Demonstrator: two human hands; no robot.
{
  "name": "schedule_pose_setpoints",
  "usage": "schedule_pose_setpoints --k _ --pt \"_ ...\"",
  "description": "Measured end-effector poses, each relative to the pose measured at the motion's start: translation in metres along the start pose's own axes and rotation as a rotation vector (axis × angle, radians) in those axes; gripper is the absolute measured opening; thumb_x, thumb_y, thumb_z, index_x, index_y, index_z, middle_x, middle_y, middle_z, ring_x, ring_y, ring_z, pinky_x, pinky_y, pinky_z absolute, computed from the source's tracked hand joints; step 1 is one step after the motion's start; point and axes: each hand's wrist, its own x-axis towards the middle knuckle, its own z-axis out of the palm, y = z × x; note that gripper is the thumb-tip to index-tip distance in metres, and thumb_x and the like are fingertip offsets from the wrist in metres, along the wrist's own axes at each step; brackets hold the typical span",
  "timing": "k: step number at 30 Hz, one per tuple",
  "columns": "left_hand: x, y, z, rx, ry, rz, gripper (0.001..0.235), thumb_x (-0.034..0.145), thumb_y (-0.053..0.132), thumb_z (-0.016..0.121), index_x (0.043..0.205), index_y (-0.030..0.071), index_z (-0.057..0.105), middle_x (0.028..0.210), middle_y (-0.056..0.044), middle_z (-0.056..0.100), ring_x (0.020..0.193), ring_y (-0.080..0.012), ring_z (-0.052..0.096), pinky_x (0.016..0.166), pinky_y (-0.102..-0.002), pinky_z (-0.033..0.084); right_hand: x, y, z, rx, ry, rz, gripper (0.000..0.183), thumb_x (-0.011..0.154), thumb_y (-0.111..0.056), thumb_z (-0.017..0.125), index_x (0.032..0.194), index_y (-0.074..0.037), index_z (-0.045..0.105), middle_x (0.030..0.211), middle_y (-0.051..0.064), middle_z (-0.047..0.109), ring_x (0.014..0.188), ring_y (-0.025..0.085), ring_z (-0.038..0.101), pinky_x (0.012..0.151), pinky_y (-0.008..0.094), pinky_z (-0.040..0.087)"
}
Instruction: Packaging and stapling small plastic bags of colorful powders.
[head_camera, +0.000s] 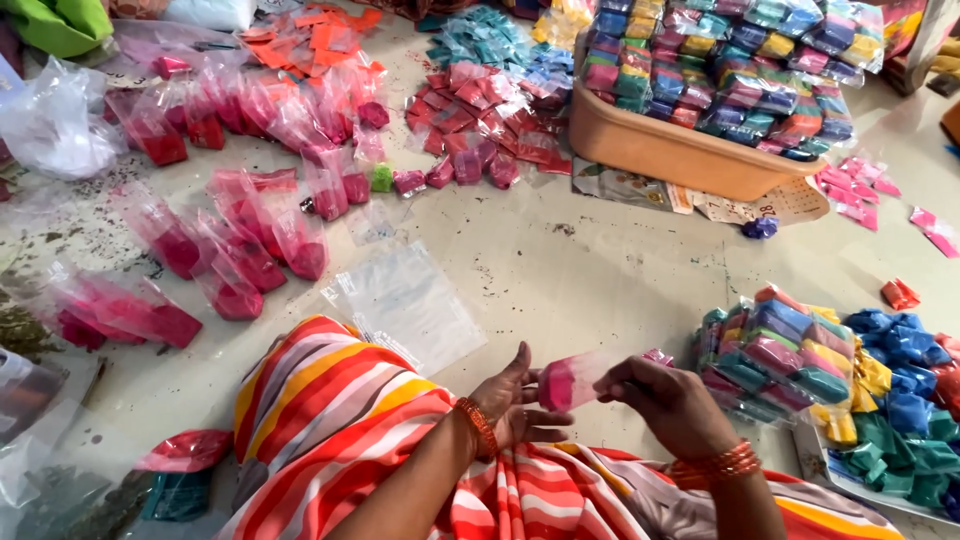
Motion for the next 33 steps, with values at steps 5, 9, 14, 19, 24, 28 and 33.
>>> schedule_pose_setpoints --k 5,9,14,19,24,28,33 --pt "-0.004 -0.019 0.007 0.03 -0.282 0.295 0.062 0.091 0.052 0.066 0.137 0.011 0.055 0.123 -0.004 0.063 0.111 -0.0249 0.067 0.096 -0.052 0.061 -0.001 -0.015 -0.019 -0.042 -0.103 -0.103 0.03 0.096 -0.03 0.067 0.1 -0.003 0.077 0.085 0.006 0.081 0.078 0.014 0.071 0.073 0.03 0.057" --pt "0.004 -0.024 0.011 0.126 -0.194 0.393 0.053 0.092 0.04 0.069 0.136 0.014 0.056 0.124 -0.003 0.066 0.113 -0.0213 0.067 0.096 -0.047 0.061 0.0 -0.029 -0.009 -0.147 -0.018 0.309 0.037 0.091 -0.039 0.076 0.105 -0.005 0.076 0.077 0.008 0.078 0.062 0.016 0.074 0.062 0.034 0.061" --pt "-0.02 -0.015 0.027 -0.09 -0.184 0.42 0.048 0.092 0.037 0.071 0.128 0.006 0.066 0.114 -0.007 0.072 0.106 -0.0201 0.069 0.085 -0.05 0.063 -0.002 -0.022 -0.005 -0.214 0.161 0.266 0.025 0.086 -0.031 0.076 0.103 -0.012 0.079 0.077 0.008 0.078 0.063 0.016 0.069 0.059 0.034 0.059" --pt "-0.022 -0.017 0.034 0.026 -0.068 0.426 0.03 0.091 0.021 0.074 0.118 0.009 0.071 0.109 -0.003 0.074 0.101 -0.0176 0.072 0.084 -0.047 0.065 -0.006 -0.036 -0.003 -0.127 0.157 0.084 0.033 0.087 -0.026 0.073 0.12 -0.023 0.067 0.09 0.0 0.081 0.07 0.012 0.072 0.062 0.03 0.056" --pt "-0.022 -0.019 0.035 0.009 -0.071 0.431 0.023 0.092 0.015 0.075 0.114 0.008 0.073 0.104 -0.004 0.075 0.098 -0.0149 0.073 0.084 -0.044 0.065 -0.008 -0.058 -0.005 -0.527 0.153 -0.088 0.02 0.083 -0.029 0.074 0.102 -0.027 0.081 0.089 -0.001 0.079 0.071 0.02 0.073 0.063 0.034 0.056" --pt "-0.017 -0.024 0.036 0.035 -0.138 0.452 0.018 0.092 0.007 0.074 0.11 0.005 0.073 0.1 -0.005 0.076 0.089 -0.0162 0.073 0.081 -0.04 0.064 -0.004 -0.051 -0.009 -0.654 0.206 -0.234 0.01 0.082 -0.027 0.075 0.089 -0.021 0.077 0.098 -0.002 0.076 0.091 0.023 0.07 0.08 0.037 0.053" --pt "-0.013 -0.033 0.038 0.085 -0.284 0.492 0.016 0.095 -0.001 0.072 0.111 0.0 0.073 0.1 -0.008 0.077 0.087 -0.0154 0.072 0.081 -0.034 0.065 0.005 -0.047 -0.014 -0.569 0.215 -0.604 0.007 0.085 -0.018 0.07 0.091 -0.016 0.067 0.132 0.009 0.069 0.115 0.028 0.062 0.09 0.038 0.045"
